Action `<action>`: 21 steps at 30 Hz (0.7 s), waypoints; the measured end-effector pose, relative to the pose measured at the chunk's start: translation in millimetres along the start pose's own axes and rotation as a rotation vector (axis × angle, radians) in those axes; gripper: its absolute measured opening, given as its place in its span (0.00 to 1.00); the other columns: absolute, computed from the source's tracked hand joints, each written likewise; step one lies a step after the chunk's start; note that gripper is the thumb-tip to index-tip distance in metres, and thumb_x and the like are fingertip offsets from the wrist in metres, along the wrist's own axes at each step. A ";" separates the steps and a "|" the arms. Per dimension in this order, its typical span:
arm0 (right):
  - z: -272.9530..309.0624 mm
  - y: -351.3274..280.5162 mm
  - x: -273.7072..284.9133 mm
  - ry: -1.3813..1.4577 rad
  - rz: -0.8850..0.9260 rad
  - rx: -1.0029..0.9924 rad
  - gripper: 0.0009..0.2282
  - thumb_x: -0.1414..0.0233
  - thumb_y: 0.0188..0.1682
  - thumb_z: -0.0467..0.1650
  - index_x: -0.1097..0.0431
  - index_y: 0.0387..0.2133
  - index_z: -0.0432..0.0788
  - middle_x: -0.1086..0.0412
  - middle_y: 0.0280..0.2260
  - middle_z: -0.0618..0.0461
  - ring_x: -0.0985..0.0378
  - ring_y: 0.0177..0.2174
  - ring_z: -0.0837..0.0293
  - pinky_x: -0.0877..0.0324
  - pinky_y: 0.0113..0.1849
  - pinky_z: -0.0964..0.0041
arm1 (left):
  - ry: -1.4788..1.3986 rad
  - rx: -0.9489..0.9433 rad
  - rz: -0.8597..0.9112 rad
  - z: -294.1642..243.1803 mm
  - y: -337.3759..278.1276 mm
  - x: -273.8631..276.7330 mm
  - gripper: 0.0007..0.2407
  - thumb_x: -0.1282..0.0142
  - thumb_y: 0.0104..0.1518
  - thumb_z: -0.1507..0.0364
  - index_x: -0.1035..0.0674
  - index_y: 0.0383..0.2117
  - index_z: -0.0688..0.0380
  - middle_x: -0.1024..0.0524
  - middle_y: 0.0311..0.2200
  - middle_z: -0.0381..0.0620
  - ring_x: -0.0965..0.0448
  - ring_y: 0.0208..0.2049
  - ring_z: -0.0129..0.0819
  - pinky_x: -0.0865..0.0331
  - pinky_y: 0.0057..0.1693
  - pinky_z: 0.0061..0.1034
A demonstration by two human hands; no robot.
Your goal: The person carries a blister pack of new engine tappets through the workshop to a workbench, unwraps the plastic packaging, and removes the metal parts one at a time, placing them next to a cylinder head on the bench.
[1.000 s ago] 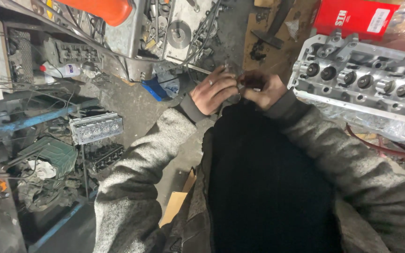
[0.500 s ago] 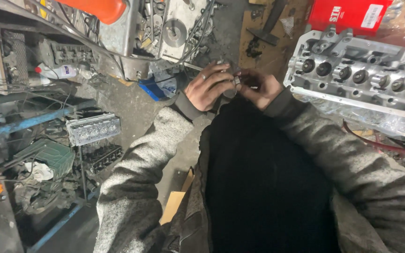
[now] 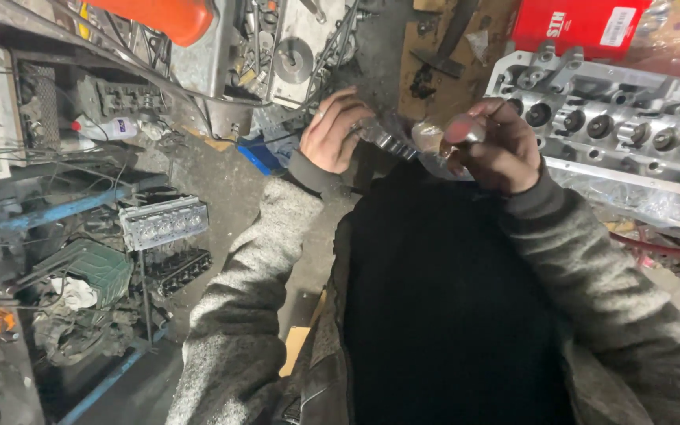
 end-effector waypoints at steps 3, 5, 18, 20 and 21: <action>-5.5 -9.9 15.8 0.343 0.036 -0.054 0.21 0.46 0.49 0.31 0.38 0.56 0.40 0.30 0.39 0.41 0.26 0.38 0.49 0.31 0.36 0.59 | 0.003 0.055 0.025 -6.5 6.7 1.5 0.19 0.40 0.49 0.83 0.21 0.49 0.59 0.26 0.52 0.51 0.28 0.62 0.48 0.27 0.61 0.35; 0.1 -14.0 15.4 0.421 0.082 -0.067 0.21 0.46 0.50 0.33 0.37 0.56 0.39 0.30 0.36 0.39 0.26 0.35 0.47 0.33 0.34 0.59 | 0.003 0.076 0.047 -9.7 12.5 1.3 0.20 0.40 0.47 0.83 0.21 0.49 0.59 0.27 0.53 0.54 0.28 0.60 0.48 0.27 0.59 0.34; 31.2 -45.5 67.0 -0.003 -0.183 0.051 0.22 0.44 0.57 0.35 0.41 0.59 0.38 0.27 0.51 0.37 0.22 0.53 0.43 0.24 0.44 0.50 | 0.057 -0.019 0.140 -31.3 50.3 -15.9 0.21 0.36 0.49 0.81 0.20 0.51 0.54 0.25 0.52 0.47 0.28 0.59 0.44 0.32 0.62 0.35; 46.0 -49.1 72.9 -0.266 -0.232 0.086 0.19 0.44 0.58 0.33 0.40 0.57 0.38 0.28 0.53 0.36 0.22 0.55 0.43 0.21 0.49 0.48 | 0.055 -0.028 0.148 -31.6 53.0 -20.1 0.21 0.37 0.49 0.81 0.20 0.52 0.53 0.25 0.52 0.46 0.27 0.60 0.43 0.32 0.61 0.35; 60.0 -52.9 73.8 -0.677 -0.314 0.115 0.19 0.41 0.56 0.33 0.38 0.55 0.38 0.26 0.50 0.38 0.21 0.51 0.47 0.21 0.47 0.51 | 0.065 -0.066 0.156 -34.0 54.3 -22.4 0.21 0.36 0.48 0.80 0.20 0.52 0.53 0.24 0.51 0.44 0.28 0.59 0.43 0.32 0.62 0.36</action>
Point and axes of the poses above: each hand's wrist, its own y-axis towards the middle knuckle, its own x-axis out of the back of the hand, z = x × y, the point moved 8 cm from there along y, towards the middle knuckle
